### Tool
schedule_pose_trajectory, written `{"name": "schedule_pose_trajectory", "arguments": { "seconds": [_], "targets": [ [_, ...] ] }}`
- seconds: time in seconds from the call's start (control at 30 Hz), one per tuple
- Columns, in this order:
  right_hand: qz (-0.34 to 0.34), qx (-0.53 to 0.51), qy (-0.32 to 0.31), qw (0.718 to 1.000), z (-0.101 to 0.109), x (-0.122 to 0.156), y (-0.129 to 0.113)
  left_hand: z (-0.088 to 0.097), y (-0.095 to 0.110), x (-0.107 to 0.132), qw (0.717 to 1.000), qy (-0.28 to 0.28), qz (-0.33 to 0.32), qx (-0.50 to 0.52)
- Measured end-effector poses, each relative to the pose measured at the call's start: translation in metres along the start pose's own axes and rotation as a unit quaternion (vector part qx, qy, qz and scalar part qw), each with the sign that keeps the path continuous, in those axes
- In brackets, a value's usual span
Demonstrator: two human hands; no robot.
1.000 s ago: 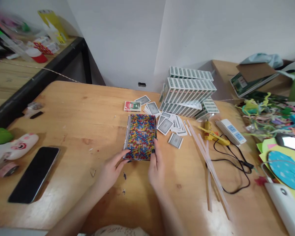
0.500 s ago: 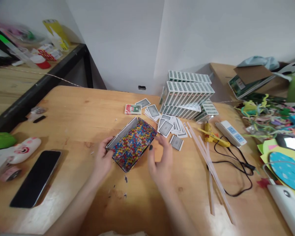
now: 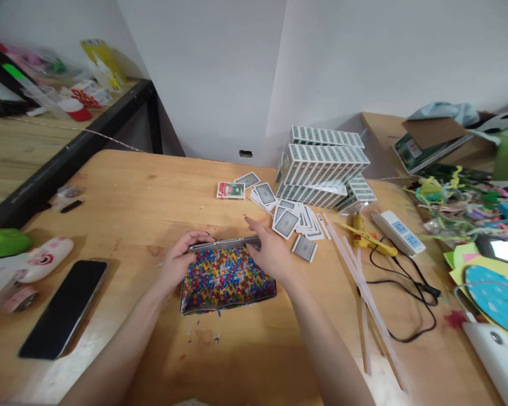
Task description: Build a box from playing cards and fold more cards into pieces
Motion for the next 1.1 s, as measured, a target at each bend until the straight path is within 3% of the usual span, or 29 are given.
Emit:
{"name": "schedule_pose_trajectory", "arguments": {
  "seconds": [0.07,0.13,0.4,0.5,0.6,0.77,0.97,1.1],
  "targets": [
    [0.011,0.014,-0.064,0.998,-0.003,-0.01,0.004,-0.001,-0.001,0.001,1.0,0.004,-0.005,0.015],
    [0.027,0.014,-0.083,0.996,-0.006,-0.014,0.008,-0.002,-0.003,0.001,1.0,0.006,-0.009,0.023],
    [0.04,-0.001,-0.067,0.997,-0.015,-0.008,0.007,-0.003,-0.009,-0.002,1.0,-0.018,-0.007,0.022],
    [0.015,0.036,-0.032,0.999,-0.016,-0.006,0.005,-0.002,-0.009,0.0,0.998,-0.033,-0.004,0.062],
    [0.004,0.123,-0.048,0.991,-0.012,-0.004,-0.001,-0.001,-0.01,0.004,0.994,-0.024,0.008,0.109],
    [0.085,0.343,-0.122,0.927,-0.011,-0.009,-0.028,-0.001,-0.013,0.007,0.991,-0.019,0.037,0.124],
    [0.188,0.32,-0.201,0.906,-0.046,-0.021,-0.057,0.001,-0.019,0.006,0.992,-0.073,0.007,0.098],
    [0.189,0.3,-0.208,0.912,-0.058,-0.026,-0.057,0.001,-0.019,0.006,0.992,-0.092,-0.024,0.079]
  ]
}}
Point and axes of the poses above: each hand's wrist, its own x-axis away from the middle knuckle, its own z-axis out of the back of the hand, y = z × x, the point moved 1 cm from there along -x, towards the middle knuckle, and after that the axes turned 8 degrees about y, right-handed, at the moved point
